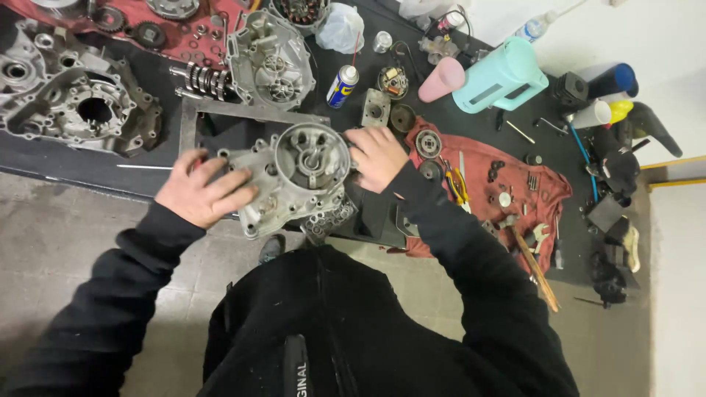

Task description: The person assembles a motorcycle engine casing by inserting bearings and gears into the housing. They use a hammer to tap components into place and manipulate various small engine parts on a cluttered workbench.

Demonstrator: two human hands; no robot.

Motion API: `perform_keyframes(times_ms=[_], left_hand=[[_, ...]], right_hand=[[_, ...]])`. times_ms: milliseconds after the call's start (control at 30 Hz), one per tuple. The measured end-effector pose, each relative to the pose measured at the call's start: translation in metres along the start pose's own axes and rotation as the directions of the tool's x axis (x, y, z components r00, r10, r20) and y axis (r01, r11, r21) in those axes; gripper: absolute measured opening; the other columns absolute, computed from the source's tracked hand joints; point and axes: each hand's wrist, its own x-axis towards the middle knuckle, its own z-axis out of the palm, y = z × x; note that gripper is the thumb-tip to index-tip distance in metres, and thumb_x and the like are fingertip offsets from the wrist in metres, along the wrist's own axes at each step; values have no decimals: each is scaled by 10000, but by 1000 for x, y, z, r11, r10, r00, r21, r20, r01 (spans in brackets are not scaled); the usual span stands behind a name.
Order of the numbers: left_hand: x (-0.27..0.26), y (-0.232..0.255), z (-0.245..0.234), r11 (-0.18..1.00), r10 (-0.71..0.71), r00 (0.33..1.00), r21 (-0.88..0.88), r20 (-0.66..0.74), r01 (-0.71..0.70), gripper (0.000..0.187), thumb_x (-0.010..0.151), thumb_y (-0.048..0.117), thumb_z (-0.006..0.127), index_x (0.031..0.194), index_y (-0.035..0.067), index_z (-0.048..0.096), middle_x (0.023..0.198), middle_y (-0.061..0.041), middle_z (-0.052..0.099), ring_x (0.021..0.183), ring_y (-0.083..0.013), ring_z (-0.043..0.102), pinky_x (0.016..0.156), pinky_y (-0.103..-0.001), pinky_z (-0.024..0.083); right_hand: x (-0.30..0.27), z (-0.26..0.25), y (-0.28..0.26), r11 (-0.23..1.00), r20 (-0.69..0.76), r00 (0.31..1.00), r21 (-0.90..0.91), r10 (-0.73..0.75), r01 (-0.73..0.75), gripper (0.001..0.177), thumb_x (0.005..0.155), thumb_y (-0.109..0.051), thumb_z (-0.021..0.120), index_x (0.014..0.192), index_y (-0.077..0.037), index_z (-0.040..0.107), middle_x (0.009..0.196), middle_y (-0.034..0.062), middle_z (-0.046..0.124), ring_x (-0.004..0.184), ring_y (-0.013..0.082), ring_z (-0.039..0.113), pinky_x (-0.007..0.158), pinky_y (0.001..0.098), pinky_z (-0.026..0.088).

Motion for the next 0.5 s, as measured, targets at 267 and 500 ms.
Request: perform_keyframes(times_ms=[267, 500], left_hand=[[-29, 22, 27, 998, -61, 995, 37, 83, 58, 503, 839, 158, 631, 1304, 349, 609, 1334, 32, 593, 1166, -244, 526, 1023, -500, 446], [-17, 8, 32, 998, -25, 995, 67, 95, 18, 508, 848, 156, 630, 1305, 374, 601, 1306, 50, 580, 1141, -232, 520, 1004, -462, 443]], right_hand=[[3, 44, 18, 998, 127, 990, 46, -53, 47, 629, 599, -195, 834, 1185, -76, 640, 1286, 115, 575, 1177, 343, 553, 1002, 495, 415], [6, 58, 33, 996, 75, 994, 59, -73, 69, 623, 627, -265, 861, 1183, -73, 656, 1288, 112, 569, 1186, 341, 540, 1018, 502, 400]])
